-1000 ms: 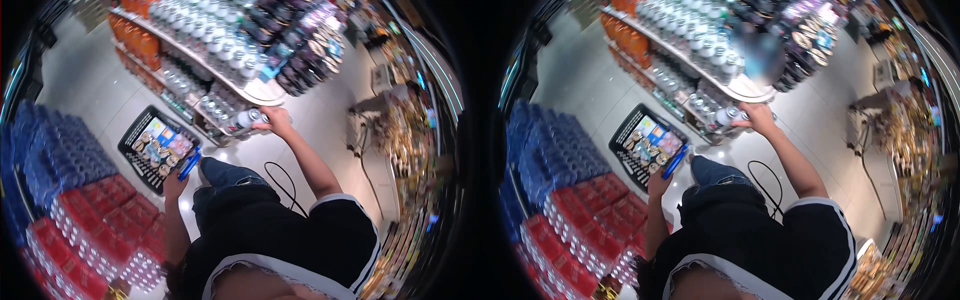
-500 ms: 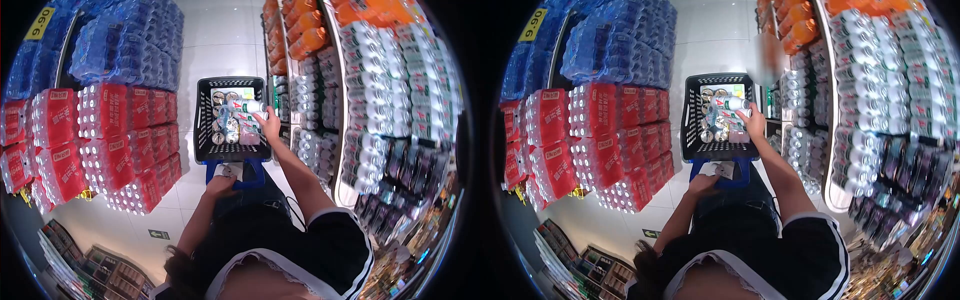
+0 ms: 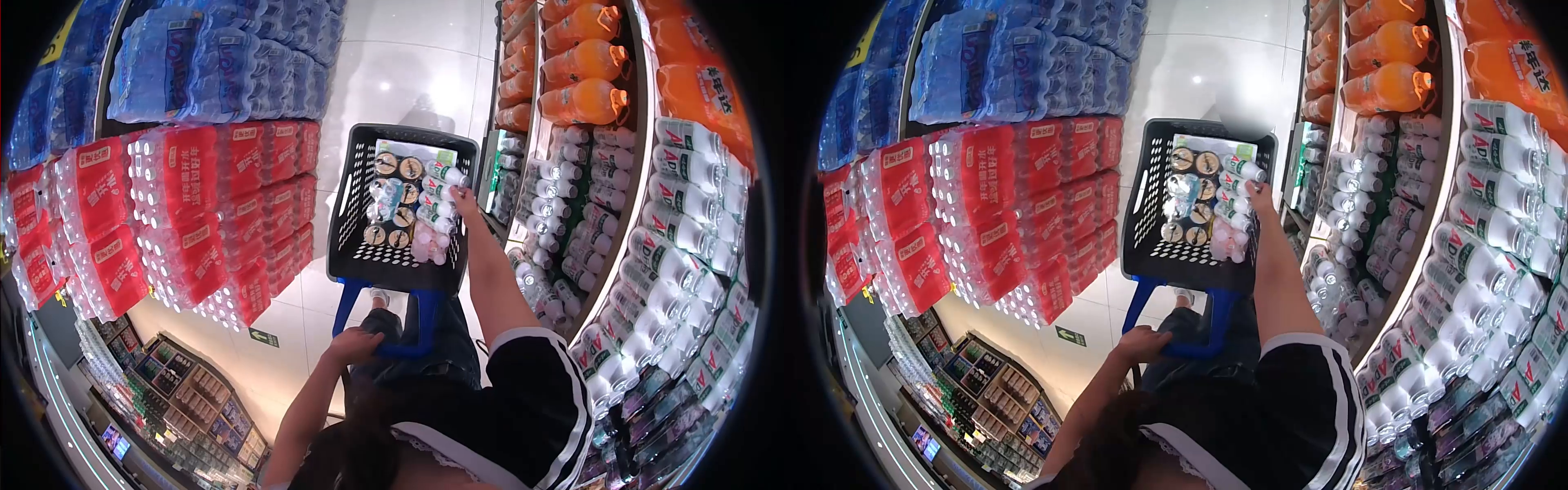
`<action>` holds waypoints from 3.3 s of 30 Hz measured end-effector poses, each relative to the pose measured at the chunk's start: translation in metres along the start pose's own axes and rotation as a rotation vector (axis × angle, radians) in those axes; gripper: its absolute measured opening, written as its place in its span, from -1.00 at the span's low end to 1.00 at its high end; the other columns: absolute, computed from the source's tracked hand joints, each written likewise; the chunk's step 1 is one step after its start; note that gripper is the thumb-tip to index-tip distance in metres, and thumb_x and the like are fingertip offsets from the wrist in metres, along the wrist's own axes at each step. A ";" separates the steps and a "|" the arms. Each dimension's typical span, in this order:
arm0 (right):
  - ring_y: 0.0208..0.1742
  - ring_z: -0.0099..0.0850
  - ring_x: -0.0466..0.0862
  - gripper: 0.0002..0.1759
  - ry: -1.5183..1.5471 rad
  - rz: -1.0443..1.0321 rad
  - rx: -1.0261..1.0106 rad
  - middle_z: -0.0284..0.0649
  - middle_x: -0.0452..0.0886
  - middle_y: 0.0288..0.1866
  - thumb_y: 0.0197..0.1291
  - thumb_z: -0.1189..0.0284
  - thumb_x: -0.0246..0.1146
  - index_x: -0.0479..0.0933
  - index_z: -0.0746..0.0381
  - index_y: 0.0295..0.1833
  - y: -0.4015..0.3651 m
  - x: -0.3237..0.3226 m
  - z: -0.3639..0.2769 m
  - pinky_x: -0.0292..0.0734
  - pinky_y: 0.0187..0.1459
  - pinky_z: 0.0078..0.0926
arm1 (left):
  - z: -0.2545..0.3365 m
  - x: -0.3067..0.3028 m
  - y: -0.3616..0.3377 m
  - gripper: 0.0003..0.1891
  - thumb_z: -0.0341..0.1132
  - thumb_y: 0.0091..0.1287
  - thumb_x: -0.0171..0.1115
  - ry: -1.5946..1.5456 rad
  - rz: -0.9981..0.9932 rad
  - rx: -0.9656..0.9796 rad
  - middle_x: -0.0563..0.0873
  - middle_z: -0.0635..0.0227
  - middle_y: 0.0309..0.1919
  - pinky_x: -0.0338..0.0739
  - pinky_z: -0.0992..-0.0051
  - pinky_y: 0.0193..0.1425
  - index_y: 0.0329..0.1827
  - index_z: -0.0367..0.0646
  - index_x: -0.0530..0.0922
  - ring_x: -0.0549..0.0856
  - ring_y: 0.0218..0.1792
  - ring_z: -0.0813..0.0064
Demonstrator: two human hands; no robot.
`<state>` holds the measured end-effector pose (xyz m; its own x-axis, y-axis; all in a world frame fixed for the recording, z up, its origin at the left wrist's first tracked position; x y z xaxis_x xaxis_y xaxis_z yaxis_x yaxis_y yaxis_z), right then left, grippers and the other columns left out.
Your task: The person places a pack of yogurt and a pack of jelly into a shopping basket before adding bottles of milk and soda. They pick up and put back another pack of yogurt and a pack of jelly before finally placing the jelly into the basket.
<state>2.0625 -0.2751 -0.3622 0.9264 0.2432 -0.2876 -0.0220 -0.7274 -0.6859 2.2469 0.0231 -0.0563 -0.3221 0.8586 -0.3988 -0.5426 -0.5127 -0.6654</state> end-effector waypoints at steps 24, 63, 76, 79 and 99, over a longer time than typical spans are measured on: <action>-0.21 -0.14 0.62 -0.49 -0.689 -0.663 -0.646 -0.05 0.60 -0.22 0.08 0.03 0.20 0.44 0.25 -0.09 -0.347 0.046 -0.155 0.49 -0.19 -0.25 | 0.016 -0.107 0.050 -0.50 0.05 0.02 0.23 0.256 0.292 0.025 0.66 0.11 -0.36 0.51 0.17 -0.18 -0.04 -0.05 0.47 0.65 -0.28 0.11; -0.43 -0.14 0.63 -0.67 -1.039 0.053 -0.848 -0.14 0.60 -0.50 -0.11 0.09 0.30 0.57 0.08 -0.30 -0.086 -0.027 -0.478 0.53 -0.32 -0.19 | 0.009 -0.517 0.213 -0.63 0.04 0.03 0.24 0.178 0.359 0.426 0.67 0.16 -0.43 0.53 0.24 -0.26 -0.28 -0.06 0.55 0.66 -0.37 0.13; -0.43 -0.13 0.63 -0.72 -1.058 -0.006 -0.890 -0.14 0.60 -0.51 -0.08 0.12 0.27 0.54 0.08 -0.33 0.023 -0.067 -0.592 0.53 -0.36 -0.17 | 0.006 -0.660 0.290 -0.57 0.15 -0.01 0.22 0.292 0.414 0.259 0.66 0.22 -0.47 0.51 0.25 -0.34 -0.28 -0.01 0.55 0.66 -0.41 0.18; -0.44 -0.14 0.63 -0.72 -1.001 -0.023 -0.893 -0.15 0.61 -0.50 -0.10 0.16 0.29 0.54 0.11 -0.34 0.039 -0.080 -0.617 0.52 -0.40 -0.14 | 0.008 -0.690 0.308 -0.57 0.14 -0.04 0.23 0.287 0.399 0.241 0.66 0.18 -0.46 0.52 0.24 -0.29 -0.33 -0.03 0.56 0.66 -0.39 0.16; -0.52 -0.14 0.61 -0.71 -0.972 0.079 -0.957 -0.16 0.58 -0.60 -0.14 0.11 0.28 0.55 0.10 -0.43 0.173 -0.129 -0.763 0.50 -0.43 -0.17 | 0.026 -0.877 0.380 -0.63 0.04 -0.02 0.24 0.237 0.475 0.289 0.64 0.15 -0.52 0.52 0.20 -0.34 -0.39 -0.09 0.53 0.64 -0.44 0.09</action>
<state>2.2258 -0.9221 0.0664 0.2910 0.2407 -0.9260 0.5723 -0.8194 -0.0331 2.3035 -0.9246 0.0571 -0.4176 0.4950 -0.7620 -0.5813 -0.7901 -0.1948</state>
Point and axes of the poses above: each hand's wrist, its own y-axis towards the middle knuckle, its own x-axis out of the palm, z = x × y, the point moved 10 cm from there along y, towards the middle knuckle
